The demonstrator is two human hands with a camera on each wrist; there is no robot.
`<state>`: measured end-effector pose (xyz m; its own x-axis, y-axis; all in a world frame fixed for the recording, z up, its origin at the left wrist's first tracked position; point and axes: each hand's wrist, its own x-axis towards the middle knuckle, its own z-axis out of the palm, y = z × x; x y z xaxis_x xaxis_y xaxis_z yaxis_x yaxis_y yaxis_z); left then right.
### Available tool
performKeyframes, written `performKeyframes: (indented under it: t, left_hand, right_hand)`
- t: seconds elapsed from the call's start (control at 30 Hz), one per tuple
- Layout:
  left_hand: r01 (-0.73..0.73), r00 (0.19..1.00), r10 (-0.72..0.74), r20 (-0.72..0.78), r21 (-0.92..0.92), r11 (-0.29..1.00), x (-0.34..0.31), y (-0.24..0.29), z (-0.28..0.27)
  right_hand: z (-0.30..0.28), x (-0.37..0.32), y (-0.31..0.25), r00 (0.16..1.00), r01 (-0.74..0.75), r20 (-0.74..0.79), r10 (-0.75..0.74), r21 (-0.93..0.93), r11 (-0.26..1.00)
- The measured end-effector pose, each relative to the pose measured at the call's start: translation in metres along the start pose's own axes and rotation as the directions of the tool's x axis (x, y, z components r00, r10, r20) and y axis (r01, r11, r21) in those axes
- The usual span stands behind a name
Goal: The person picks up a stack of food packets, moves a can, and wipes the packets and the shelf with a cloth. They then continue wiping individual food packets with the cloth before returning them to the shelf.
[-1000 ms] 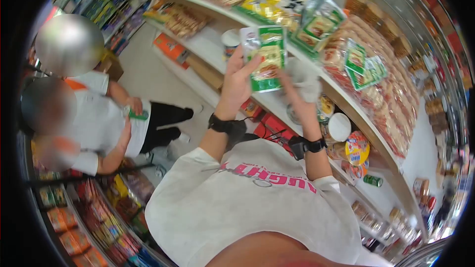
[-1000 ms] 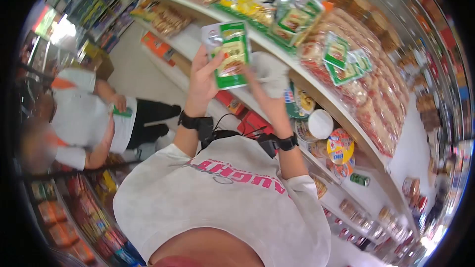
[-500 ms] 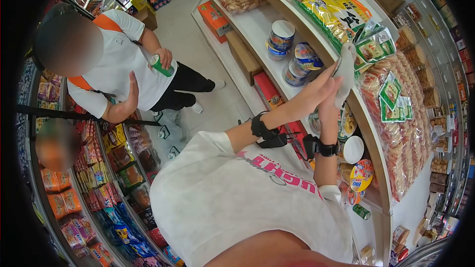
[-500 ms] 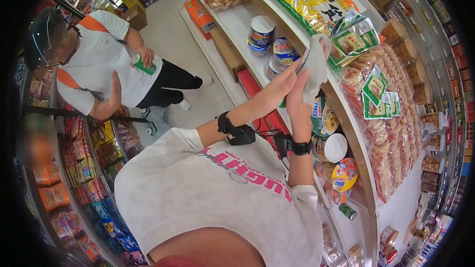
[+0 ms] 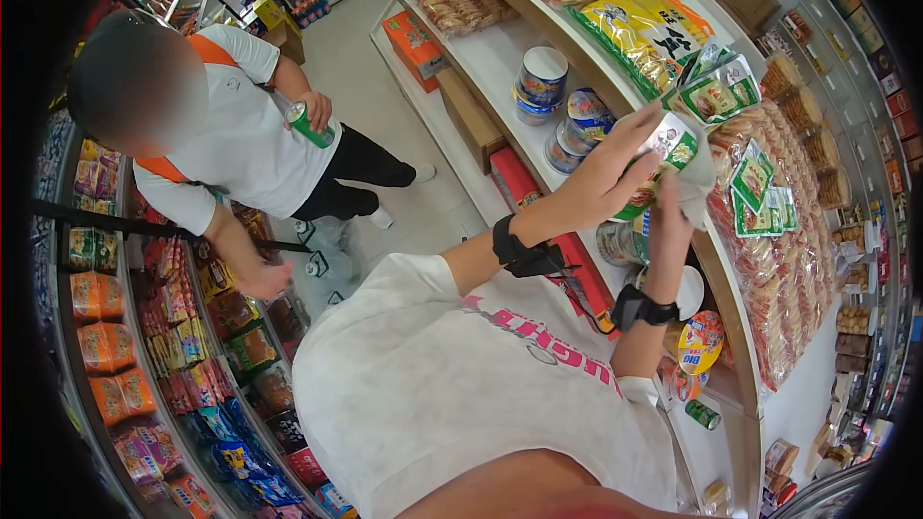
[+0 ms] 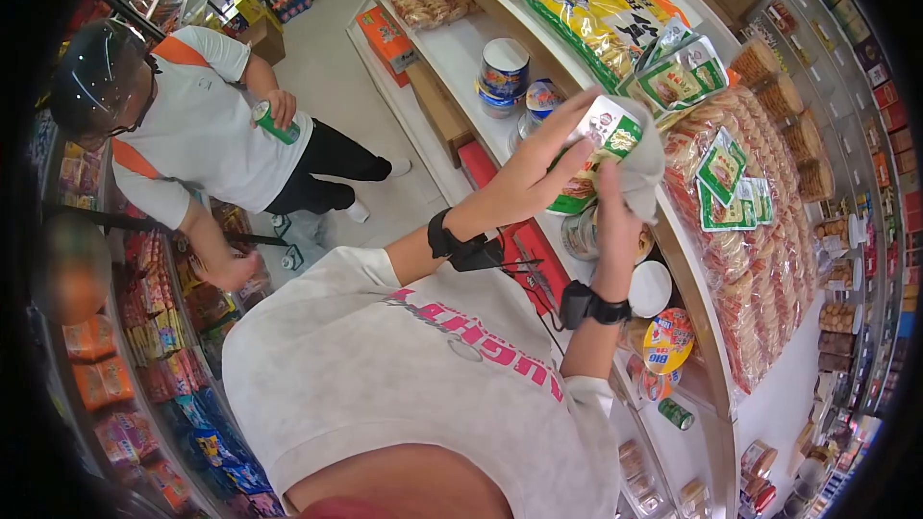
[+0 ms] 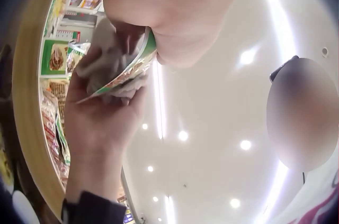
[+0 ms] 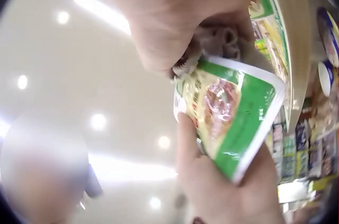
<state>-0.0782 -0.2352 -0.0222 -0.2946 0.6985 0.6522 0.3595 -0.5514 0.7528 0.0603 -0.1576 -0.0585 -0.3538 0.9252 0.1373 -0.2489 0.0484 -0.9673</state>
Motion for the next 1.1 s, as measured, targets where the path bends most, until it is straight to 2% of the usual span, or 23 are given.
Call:
performKeyframes:
  t: [0.03, 0.07, 0.17, 0.27, 0.37, 0.4, 0.47, 0.5, 0.57, 0.6, 0.63, 0.67, 0.7, 0.77, 0.83, 0.87, 0.97, 1.0, 1.07, 1.1]
  left_hand:
    - [-0.021, 0.999, 0.024, -0.042, 0.065, 0.998, 0.000, -0.002, -0.001]
    - [-0.013, 0.999, 0.023, -0.042, 0.221, 0.975, 0.000, -0.003, -0.005]
    - [-0.006, 0.995, 0.038, -0.097, 0.315, 0.949, -0.004, -0.008, -0.005]
    - [-0.056, 0.997, 0.049, 0.067, 0.106, 0.993, -0.009, 0.000, 0.004]
    - [0.162, 0.986, -0.156, 0.064, -0.099, 0.982, -0.012, -0.007, 0.011]
    - [0.257, 0.966, -0.247, 0.073, -0.237, 0.937, -0.011, -0.003, 0.008]
    - [0.428, 0.900, -0.395, 0.183, -0.534, 0.729, -0.008, -0.006, 0.005]
    - [0.495, 0.857, -0.448, 0.254, -0.649, 0.578, -0.007, -0.010, 0.004]
    - [0.460, 0.882, -0.393, 0.261, -0.659, 0.596, -0.010, -0.013, 0.013]
    - [0.444, 0.888, -0.391, 0.242, -0.673, 0.592, -0.012, -0.001, 0.020]
    - [0.427, 0.894, -0.388, 0.223, -0.688, 0.588, -0.013, 0.006, 0.026]
    - [0.412, 0.905, -0.364, 0.219, -0.660, 0.628, -0.015, 0.004, 0.028]
    - [0.430, 0.893, -0.380, 0.241, -0.706, 0.563, -0.014, 0.000, 0.027]
    - [0.455, 0.866, -0.414, 0.280, -0.785, 0.421, -0.011, -0.003, 0.023]
    - [0.401, 0.855, -0.485, 0.184, -0.828, 0.392, 0.001, -0.003, 0.011]
    - [0.376, 0.837, -0.530, 0.136, -0.847, 0.377, 0.004, 0.000, 0.004]
    - [0.359, 0.881, -0.457, 0.121, -0.800, 0.481, 0.016, 0.000, -0.015]
    - [0.330, 0.899, -0.420, 0.120, -0.817, 0.473, 0.014, -0.004, -0.012]
    - [0.314, 0.918, -0.393, 0.053, -0.701, 0.640, 0.012, -0.008, -0.007]
    - [0.306, 0.925, -0.379, 0.022, -0.635, 0.709, 0.008, -0.007, -0.006]
  right_hand:
    - [0.007, -0.007, -0.003, 0.998, 0.059, 0.008, -0.059, -0.076, 0.995]
    - [0.013, -0.014, -0.005, 0.993, 0.118, 0.016, -0.117, -0.152, 0.981]
    - [0.007, -0.012, 0.004, 0.971, 0.224, 0.024, -0.236, -0.425, 0.877]
    - [-0.005, -0.020, 0.020, 0.972, 0.235, 0.144, -0.186, -0.563, 0.793]
    - [0.002, -0.044, 0.039, 0.828, 0.559, 0.445, -0.341, -0.622, 0.548]
    - [0.001, -0.051, 0.042, 0.882, 0.444, 0.421, -0.213, -0.590, 0.674]
    - [0.005, -0.062, 0.040, 0.917, 0.155, 0.394, 0.066, -0.504, 0.850]
    - [0.009, -0.062, 0.038, 0.941, 0.213, 0.335, -0.051, -0.465, 0.859]
    - [0.034, -0.056, 0.007, 0.942, 0.331, 0.194, -0.275, -0.398, 0.855]
    - [0.032, -0.040, 0.000, 0.863, 0.505, 0.302, -0.405, -0.550, 0.666]
    - [0.028, -0.036, -0.008, 0.947, 0.316, 0.236, -0.219, -0.543, 0.778]
    - [0.025, -0.032, -0.015, 0.984, 0.109, 0.175, -0.019, -0.520, 0.847]
    - [0.025, -0.030, -0.018, 0.975, -0.102, 0.125, 0.183, -0.484, 0.869]
    - [0.036, -0.032, -0.011, 0.984, 0.134, 0.170, -0.060, -0.470, 0.873]
    - [0.049, -0.036, -0.013, 0.871, 0.490, 0.302, -0.388, -0.478, 0.729]
    - [0.049, -0.043, -0.015, 0.846, 0.521, 0.398, -0.354, -0.476, 0.709]
    - [0.050, -0.047, -0.014, 0.781, 0.624, 0.483, -0.396, -0.583, 0.520]
    - [0.039, -0.046, 0.005, 0.867, 0.491, 0.375, -0.328, -0.530, 0.692]
    - [0.025, -0.030, 0.000, 0.969, 0.226, 0.200, -0.143, -0.500, 0.836]
    - [0.023, -0.029, -0.003, 0.993, 0.081, 0.116, -0.029, -0.469, 0.880]
